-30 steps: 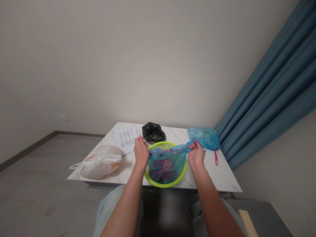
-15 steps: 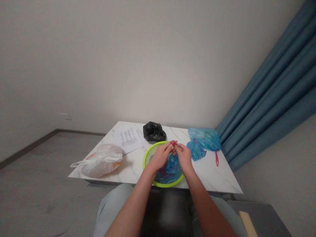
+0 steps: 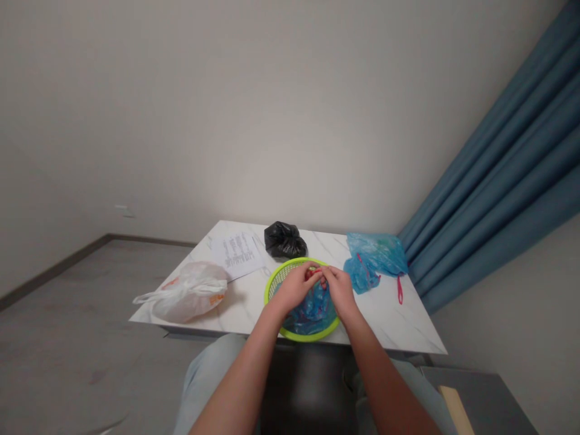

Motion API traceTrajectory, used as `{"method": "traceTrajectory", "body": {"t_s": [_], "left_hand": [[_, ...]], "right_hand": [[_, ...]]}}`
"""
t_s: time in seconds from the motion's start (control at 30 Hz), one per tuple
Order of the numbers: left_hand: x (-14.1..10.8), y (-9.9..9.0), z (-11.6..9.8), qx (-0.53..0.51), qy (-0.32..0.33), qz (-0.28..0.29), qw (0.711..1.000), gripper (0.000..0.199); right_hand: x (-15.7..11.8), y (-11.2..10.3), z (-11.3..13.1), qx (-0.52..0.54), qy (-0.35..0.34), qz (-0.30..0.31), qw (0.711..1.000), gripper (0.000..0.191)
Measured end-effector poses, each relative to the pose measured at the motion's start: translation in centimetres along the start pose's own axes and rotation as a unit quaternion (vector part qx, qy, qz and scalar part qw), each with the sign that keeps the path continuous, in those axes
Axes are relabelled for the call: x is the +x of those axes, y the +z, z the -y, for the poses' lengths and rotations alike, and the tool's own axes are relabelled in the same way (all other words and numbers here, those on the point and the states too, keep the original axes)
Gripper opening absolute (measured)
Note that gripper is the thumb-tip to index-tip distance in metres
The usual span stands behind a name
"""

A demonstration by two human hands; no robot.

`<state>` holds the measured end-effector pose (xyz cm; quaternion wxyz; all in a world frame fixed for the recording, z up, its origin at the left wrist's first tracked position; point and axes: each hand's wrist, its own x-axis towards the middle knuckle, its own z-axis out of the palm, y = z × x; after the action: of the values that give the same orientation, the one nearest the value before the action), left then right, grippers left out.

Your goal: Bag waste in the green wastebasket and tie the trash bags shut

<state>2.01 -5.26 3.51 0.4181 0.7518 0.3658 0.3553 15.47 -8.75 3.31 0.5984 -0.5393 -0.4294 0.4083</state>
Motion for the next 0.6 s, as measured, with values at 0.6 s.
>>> {"method": "traceTrajectory", "body": {"t_s": [0.6], "left_hand": [[0.1, 0.1, -0.5, -0.144, 0.034, -0.057, 0.987, 0.019]], "right_hand": [[0.9, 0.0, -1.3, 0.020, -0.008, -0.014, 1.000, 0.028]]}}
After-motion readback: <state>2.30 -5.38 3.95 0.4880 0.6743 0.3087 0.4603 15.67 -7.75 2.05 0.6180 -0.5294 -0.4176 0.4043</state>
